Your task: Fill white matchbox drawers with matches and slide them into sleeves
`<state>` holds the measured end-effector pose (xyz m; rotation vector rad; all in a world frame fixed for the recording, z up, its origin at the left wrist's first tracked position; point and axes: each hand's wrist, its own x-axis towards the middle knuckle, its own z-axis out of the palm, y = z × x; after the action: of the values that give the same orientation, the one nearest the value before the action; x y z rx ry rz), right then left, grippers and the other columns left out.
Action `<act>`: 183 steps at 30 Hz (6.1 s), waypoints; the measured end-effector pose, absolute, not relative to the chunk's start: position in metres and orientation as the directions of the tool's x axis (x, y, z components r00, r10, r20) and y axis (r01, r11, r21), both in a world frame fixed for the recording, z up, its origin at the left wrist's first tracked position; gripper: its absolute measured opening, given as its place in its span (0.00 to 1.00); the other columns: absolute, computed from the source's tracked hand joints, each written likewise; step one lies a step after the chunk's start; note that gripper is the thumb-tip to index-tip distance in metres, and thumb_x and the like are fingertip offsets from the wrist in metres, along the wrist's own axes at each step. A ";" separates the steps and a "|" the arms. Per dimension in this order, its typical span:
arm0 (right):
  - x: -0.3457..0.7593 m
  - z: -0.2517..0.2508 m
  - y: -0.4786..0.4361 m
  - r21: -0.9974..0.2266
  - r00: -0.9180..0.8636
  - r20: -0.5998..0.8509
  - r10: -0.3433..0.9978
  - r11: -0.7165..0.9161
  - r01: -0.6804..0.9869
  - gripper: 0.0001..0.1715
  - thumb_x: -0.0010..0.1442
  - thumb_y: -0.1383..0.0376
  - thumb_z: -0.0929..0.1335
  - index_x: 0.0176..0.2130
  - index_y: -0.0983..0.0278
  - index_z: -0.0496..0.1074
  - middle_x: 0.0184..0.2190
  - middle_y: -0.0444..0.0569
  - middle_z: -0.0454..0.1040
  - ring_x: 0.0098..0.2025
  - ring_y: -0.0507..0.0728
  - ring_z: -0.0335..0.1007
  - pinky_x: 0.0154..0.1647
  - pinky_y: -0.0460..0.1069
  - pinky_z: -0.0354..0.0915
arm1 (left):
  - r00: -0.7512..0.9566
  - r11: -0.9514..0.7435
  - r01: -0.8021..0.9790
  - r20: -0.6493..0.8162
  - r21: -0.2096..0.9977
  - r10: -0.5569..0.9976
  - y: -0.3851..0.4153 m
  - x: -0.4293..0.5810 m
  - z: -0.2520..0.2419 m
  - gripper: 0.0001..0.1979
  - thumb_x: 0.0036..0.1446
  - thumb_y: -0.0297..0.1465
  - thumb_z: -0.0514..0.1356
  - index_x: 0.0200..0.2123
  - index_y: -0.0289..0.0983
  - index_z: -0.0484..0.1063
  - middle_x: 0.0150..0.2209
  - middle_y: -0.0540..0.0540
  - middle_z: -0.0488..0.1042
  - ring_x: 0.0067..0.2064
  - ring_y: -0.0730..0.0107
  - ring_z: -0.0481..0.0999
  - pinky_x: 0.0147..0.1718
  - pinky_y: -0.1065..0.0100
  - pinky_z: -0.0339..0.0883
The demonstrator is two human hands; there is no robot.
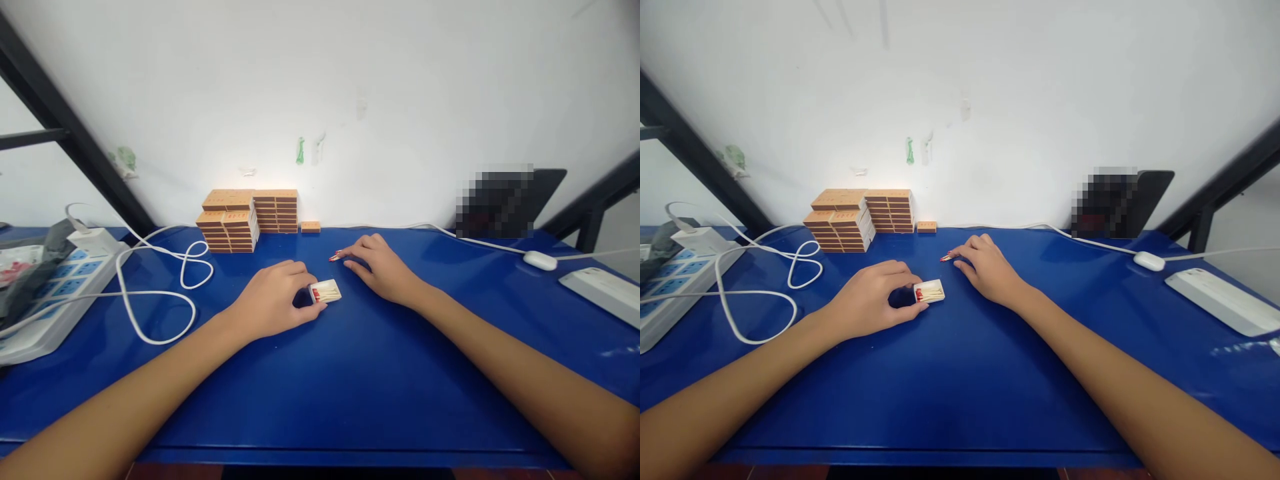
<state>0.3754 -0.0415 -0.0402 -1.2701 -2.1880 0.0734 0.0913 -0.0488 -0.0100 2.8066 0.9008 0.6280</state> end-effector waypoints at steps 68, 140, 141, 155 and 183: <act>0.335 -0.026 -0.079 -0.342 -0.477 0.481 0.736 0.658 0.671 0.07 0.76 0.64 0.67 0.41 0.60 0.73 0.41 0.52 0.77 0.47 0.63 0.68 0.53 0.59 0.67 | 0.729 -0.809 0.533 0.350 0.247 0.588 -0.048 0.091 -0.011 0.12 0.66 0.41 0.67 0.44 0.39 0.83 0.41 0.46 0.81 0.42 0.62 0.80 0.38 0.61 0.71; 0.374 -0.043 -0.040 -0.332 -0.306 0.434 0.847 0.466 0.820 0.18 0.75 0.60 0.65 0.58 0.54 0.80 0.56 0.57 0.76 0.57 0.70 0.67 0.58 0.68 0.65 | 0.737 -0.806 0.531 0.328 0.260 0.591 -0.048 0.091 -0.007 0.13 0.65 0.40 0.67 0.47 0.40 0.82 0.42 0.46 0.81 0.43 0.61 0.81 0.40 0.62 0.72; 0.376 -0.044 -0.039 -0.320 -0.310 0.429 0.848 0.464 0.826 0.18 0.75 0.60 0.65 0.57 0.53 0.80 0.56 0.58 0.76 0.58 0.70 0.67 0.58 0.68 0.65 | 0.737 -0.806 0.533 0.328 0.258 0.591 -0.048 0.091 -0.007 0.13 0.65 0.40 0.67 0.47 0.40 0.82 0.42 0.46 0.81 0.43 0.61 0.81 0.40 0.62 0.72; 0.391 -0.041 -0.038 -0.336 -0.310 0.432 0.847 0.470 0.817 0.07 0.70 0.61 0.69 0.43 0.58 0.78 0.47 0.56 0.77 0.52 0.68 0.67 0.57 0.65 0.66 | 0.740 -0.811 0.529 0.330 0.252 0.585 -0.049 0.091 -0.006 0.12 0.65 0.39 0.67 0.48 0.40 0.82 0.42 0.46 0.81 0.43 0.61 0.81 0.40 0.62 0.72; 0.375 -0.032 -0.050 -0.379 -0.419 0.319 0.850 0.519 0.766 0.12 0.74 0.57 0.67 0.39 0.58 0.76 0.45 0.56 0.78 0.51 0.66 0.68 0.55 0.62 0.66 | 0.743 -0.808 0.534 0.318 0.249 0.589 -0.048 0.091 -0.007 0.12 0.65 0.39 0.67 0.46 0.39 0.83 0.41 0.46 0.80 0.42 0.62 0.80 0.39 0.62 0.71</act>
<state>0.3746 -0.0503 -0.0319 -1.3195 -2.2919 0.2400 0.0906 -0.0485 -0.0066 2.7994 0.9069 0.5824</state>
